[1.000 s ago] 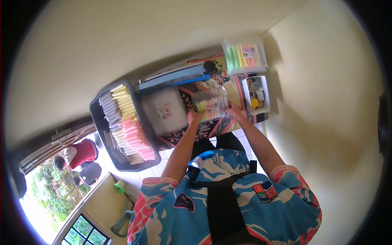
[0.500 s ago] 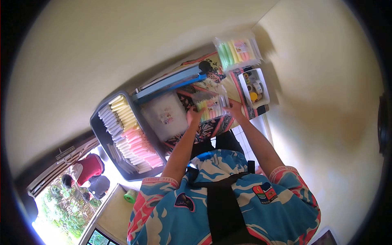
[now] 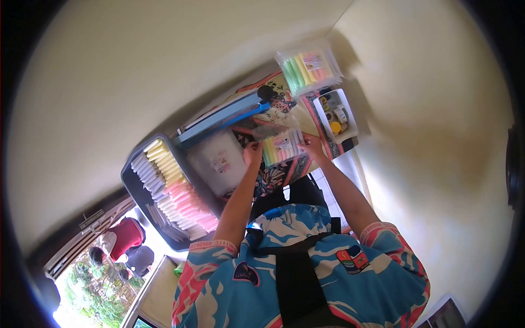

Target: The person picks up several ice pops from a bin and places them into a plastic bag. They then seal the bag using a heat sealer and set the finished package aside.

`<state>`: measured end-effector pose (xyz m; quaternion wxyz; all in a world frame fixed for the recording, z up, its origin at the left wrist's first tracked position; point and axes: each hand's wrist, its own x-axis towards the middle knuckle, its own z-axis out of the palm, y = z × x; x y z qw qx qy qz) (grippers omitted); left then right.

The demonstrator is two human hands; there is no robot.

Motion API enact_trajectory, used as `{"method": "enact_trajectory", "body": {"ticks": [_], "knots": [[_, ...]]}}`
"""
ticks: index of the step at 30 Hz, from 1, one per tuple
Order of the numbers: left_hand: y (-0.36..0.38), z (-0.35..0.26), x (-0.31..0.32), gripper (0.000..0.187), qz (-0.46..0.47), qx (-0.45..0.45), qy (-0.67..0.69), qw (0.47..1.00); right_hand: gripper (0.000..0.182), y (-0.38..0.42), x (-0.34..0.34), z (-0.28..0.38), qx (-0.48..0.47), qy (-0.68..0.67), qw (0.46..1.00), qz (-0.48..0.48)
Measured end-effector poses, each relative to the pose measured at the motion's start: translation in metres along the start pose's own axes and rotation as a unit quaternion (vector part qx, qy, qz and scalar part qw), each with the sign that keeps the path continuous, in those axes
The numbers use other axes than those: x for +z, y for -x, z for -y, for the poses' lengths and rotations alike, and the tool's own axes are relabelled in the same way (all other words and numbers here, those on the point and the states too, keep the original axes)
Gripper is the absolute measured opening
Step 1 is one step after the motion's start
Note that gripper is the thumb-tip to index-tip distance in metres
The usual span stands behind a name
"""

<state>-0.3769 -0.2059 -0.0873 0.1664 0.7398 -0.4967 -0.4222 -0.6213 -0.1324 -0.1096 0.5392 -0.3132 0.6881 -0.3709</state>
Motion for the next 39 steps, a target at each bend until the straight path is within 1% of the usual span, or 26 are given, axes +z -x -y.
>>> {"method": "enact_trajectory", "body": {"ticks": [4,6,7,8,11,12,15,16,18,19,20,21,23,24,26,27,30,33,34,35,37,39], "knots": [[-0.014,-0.005,0.007,0.04,0.016,-0.008,-0.062,0.998,0.039,0.001,0.002,0.0,0.002,0.043,0.999,-0.009],[-0.016,-0.008,0.007,0.04,0.013,-0.016,-0.094,0.995,0.036,0.0,0.002,-0.007,-0.002,0.12,0.993,-0.009],[-0.015,-0.01,0.006,0.04,0.016,-0.017,-0.075,0.997,0.034,-0.006,0.0,-0.018,-0.007,0.158,0.987,-0.008],[-0.011,-0.011,0.003,0.04,0.018,-0.017,-0.057,0.998,0.033,-0.01,0.002,-0.038,-0.087,0.18,0.979,-0.038],[-0.004,-0.007,-0.005,0.039,0.017,-0.007,0.005,1.0,0.036,0.015,0.001,0.007,-0.053,0.197,0.979,-0.028],[-0.001,-0.001,-0.005,0.039,0.019,-0.002,0.025,1.0,0.038,0.02,-0.001,0.013,-0.054,0.213,0.975,-0.041],[-0.011,0.031,0.005,0.034,0.037,0.007,0.001,0.999,0.043,0.03,-0.01,0.006,-0.071,0.265,0.96,-0.052],[-0.019,0.048,0.011,0.037,0.075,-0.021,-0.003,0.997,0.041,0.023,-0.015,-0.021,-0.106,0.26,0.959,-0.031],[-0.034,0.076,0.022,0.044,0.146,-0.079,-0.009,0.986,0.043,0.034,-0.029,-0.011,-0.058,0.269,0.961,0.011],[-0.024,0.06,0.013,0.044,0.164,-0.088,-0.025,0.982,0.045,0.036,-0.035,-0.014,-0.036,0.275,0.96,0.036],[-0.015,0.046,0.004,0.045,0.179,-0.099,-0.04,0.978,0.039,0.036,-0.038,-0.017,-0.057,0.274,0.959,0.037],[-0.005,0.034,-0.003,0.045,0.194,-0.111,-0.053,0.973,0.039,0.034,-0.041,-0.024,-0.069,0.265,0.961,0.04],[-0.004,0.056,0.008,0.044,0.149,-0.055,-0.032,0.987,0.039,0.03,-0.045,-0.031,-0.093,0.249,0.963,0.05],[-0.004,0.064,0.014,0.044,0.126,-0.03,-0.022,0.991,0.041,0.029,-0.046,-0.028,-0.074,0.272,0.958,0.056],[0.019,0.042,0.005,0.045,0.088,-0.024,-0.038,0.995,0.042,0.024,-0.045,-0.012,-0.051,0.278,0.957,0.066],[0.028,0.042,0.006,0.045,0.07,-0.024,-0.047,0.996,0.043,0.025,-0.043,-0.01,-0.036,0.282,0.956,0.072],[0.046,0.041,0.011,0.048,0.067,-0.047,0.044,0.996,0.04,0.008,-0.034,0.001,-0.082,0.355,0.923,0.12],[0.039,0.066,0.028,0.047,0.049,-0.058,0.079,0.994,0.042,0.01,-0.025,0.037,-0.072,0.291,0.946,0.127],[0.04,0.064,0.029,0.049,0.035,-0.062,0.102,0.992,0.047,0.002,-0.018,0.025,-0.103,0.257,0.954,0.114],[0.042,0.061,0.031,0.051,0.008,-0.054,0.072,0.996,0.049,-0.003,-0.017,0.013,-0.119,0.253,0.954,0.108],[0.046,0.036,0.023,0.053,-0.045,-0.034,0.008,0.998,0.055,-0.004,-0.012,0.017,-0.153,0.24,0.954,0.091],[0.044,0.025,0.019,0.056,-0.033,-0.046,0.015,0.998,0.057,-0.002,-0.008,0.018,-0.114,0.204,0.968,0.09]]}}
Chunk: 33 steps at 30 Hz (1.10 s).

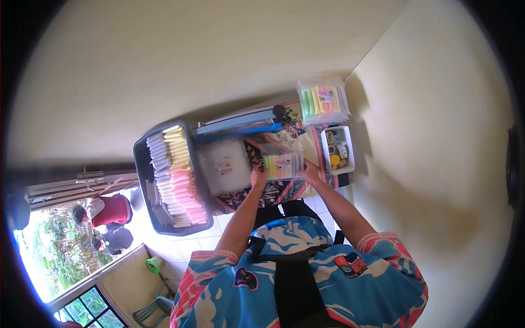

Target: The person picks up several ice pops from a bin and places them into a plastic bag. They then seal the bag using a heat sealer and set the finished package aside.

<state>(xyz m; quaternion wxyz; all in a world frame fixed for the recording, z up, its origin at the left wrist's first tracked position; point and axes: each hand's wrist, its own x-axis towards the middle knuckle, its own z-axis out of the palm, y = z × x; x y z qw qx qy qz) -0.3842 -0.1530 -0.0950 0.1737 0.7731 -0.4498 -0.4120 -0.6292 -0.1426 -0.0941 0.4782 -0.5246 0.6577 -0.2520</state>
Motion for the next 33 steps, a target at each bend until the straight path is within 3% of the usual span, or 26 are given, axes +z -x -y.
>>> {"method": "enact_trajectory", "body": {"ticks": [7,10,13,19,22,25,28,31,33], "knots": [[-0.024,0.0,0.014,0.062,0.038,-0.007,-0.009,0.999,0.058,-0.002,0.013,-0.012,0.022,-0.208,0.978,-0.007],[-0.027,-0.002,0.014,0.059,0.098,-0.01,-0.048,0.994,0.061,-0.004,0.016,-0.011,0.085,-0.268,0.96,0.012],[-0.02,-0.011,0.011,0.056,0.084,-0.025,-0.097,0.991,0.061,-0.004,0.015,-0.019,0.104,-0.306,0.946,0.015],[-0.001,-0.016,0.01,0.054,0.048,0.03,0.011,0.998,0.061,-0.005,0.023,-0.054,0.123,-0.189,0.974,0.01],[-0.005,-0.001,0.017,0.047,0.156,0.015,0.218,0.963,0.06,0.014,0.001,-0.004,0.181,-0.19,0.965,0.017],[0.002,-0.011,0.002,0.041,0.226,-0.023,0.357,0.906,0.058,0.021,0.003,-0.006,0.14,-0.25,0.958,-0.001],[0.013,-0.027,-0.016,0.04,0.235,-0.033,0.346,0.908,0.059,0.028,-0.003,-0.005,0.136,-0.28,0.95,0.036],[0.009,-0.027,-0.024,0.045,0.307,-0.057,0.391,0.866,0.062,0.033,-0.012,0.007,0.081,-0.311,0.946,0.047],[0.007,-0.033,-0.025,0.047,0.326,-0.083,0.464,0.819,0.061,0.039,-0.033,0.028,0.107,-0.318,0.94,0.062]]}}
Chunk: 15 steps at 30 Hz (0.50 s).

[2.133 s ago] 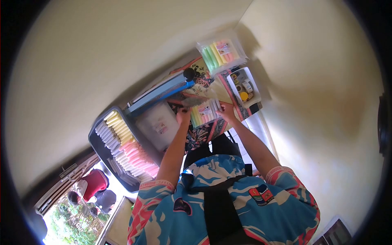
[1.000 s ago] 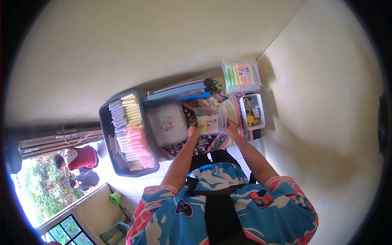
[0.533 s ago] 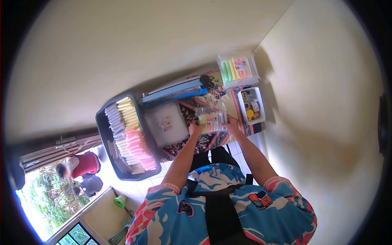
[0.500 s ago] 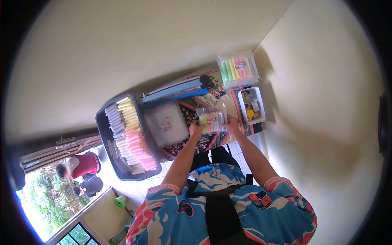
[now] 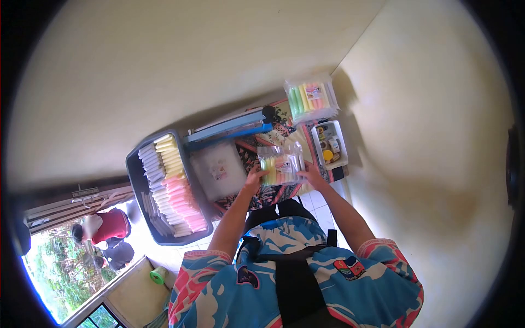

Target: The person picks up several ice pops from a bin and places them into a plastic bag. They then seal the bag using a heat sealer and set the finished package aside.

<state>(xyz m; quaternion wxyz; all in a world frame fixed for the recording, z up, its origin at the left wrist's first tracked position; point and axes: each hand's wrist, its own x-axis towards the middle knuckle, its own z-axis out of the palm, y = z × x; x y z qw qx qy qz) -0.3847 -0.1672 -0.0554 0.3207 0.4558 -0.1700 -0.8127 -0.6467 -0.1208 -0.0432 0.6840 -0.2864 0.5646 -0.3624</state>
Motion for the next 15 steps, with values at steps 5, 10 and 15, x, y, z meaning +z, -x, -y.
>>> {"method": "enact_trajectory", "body": {"ticks": [5,10,15], "knots": [[-0.002,-0.048,0.059,0.048,0.118,0.017,0.042,0.992,0.062,0.005,-0.027,0.063,-0.049,0.018,0.997,-0.048],[-0.03,-0.112,0.146,0.038,0.166,0.086,-0.005,0.982,0.061,-0.007,-0.065,0.159,-0.134,-0.031,0.989,-0.057],[-0.079,-0.162,0.21,0.035,0.113,0.124,0.004,0.986,0.053,-0.042,-0.093,0.235,-0.165,-0.072,0.983,-0.045]]}}
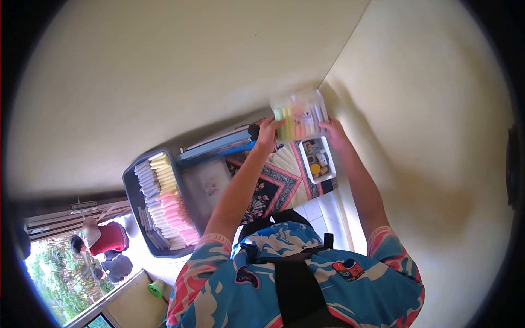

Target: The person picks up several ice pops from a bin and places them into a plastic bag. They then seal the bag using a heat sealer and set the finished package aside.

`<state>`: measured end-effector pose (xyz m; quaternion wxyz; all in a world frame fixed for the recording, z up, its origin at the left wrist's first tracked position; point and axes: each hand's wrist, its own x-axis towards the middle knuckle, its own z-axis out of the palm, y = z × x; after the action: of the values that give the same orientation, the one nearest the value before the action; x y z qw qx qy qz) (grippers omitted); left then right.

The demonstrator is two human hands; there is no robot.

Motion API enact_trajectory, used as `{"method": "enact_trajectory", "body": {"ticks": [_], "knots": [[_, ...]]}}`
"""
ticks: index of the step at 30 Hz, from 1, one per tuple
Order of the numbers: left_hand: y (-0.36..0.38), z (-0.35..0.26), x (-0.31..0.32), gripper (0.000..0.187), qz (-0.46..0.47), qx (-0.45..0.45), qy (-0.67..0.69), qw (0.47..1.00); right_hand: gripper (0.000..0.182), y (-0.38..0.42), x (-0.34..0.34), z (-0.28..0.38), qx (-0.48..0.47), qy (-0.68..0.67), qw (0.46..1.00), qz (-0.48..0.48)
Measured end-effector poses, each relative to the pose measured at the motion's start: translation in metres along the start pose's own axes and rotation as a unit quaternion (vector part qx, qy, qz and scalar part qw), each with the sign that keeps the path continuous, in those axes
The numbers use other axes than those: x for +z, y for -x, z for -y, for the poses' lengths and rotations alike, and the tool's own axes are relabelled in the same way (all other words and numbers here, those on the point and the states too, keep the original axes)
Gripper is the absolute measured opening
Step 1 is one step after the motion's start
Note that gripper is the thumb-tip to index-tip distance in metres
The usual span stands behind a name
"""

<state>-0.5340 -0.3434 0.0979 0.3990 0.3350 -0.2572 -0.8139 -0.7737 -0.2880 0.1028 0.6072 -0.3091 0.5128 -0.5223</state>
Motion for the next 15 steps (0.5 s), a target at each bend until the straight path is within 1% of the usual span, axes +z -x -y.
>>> {"method": "enact_trajectory", "body": {"ticks": [4,5,8,11,14,15], "knots": [[-0.047,-0.002,0.002,0.036,-0.06,-0.012,-0.001,0.998,0.047,-0.045,-0.013,0.006,0.026,0.004,0.999,-0.028],[-0.058,0.003,-0.003,0.036,-0.051,0.01,0.009,0.999,0.044,-0.052,-0.012,0.003,0.024,-0.017,0.999,-0.031],[-0.067,0.006,-0.003,0.036,-0.06,-0.008,0.026,0.998,0.042,-0.057,-0.011,0.008,0.046,-0.021,0.998,-0.031],[-0.077,0.013,-0.01,0.036,-0.076,-0.013,0.025,0.997,0.04,-0.072,-0.02,-0.004,0.054,-0.013,0.998,-0.023],[-0.088,0.028,-0.02,0.042,-0.13,0.031,-0.103,0.986,0.043,-0.081,-0.029,-0.016,0.048,-0.007,0.999,-0.024],[-0.089,0.025,-0.018,0.044,-0.164,0.039,-0.2,0.965,0.046,-0.079,-0.027,-0.012,0.048,0.009,0.998,-0.03]]}}
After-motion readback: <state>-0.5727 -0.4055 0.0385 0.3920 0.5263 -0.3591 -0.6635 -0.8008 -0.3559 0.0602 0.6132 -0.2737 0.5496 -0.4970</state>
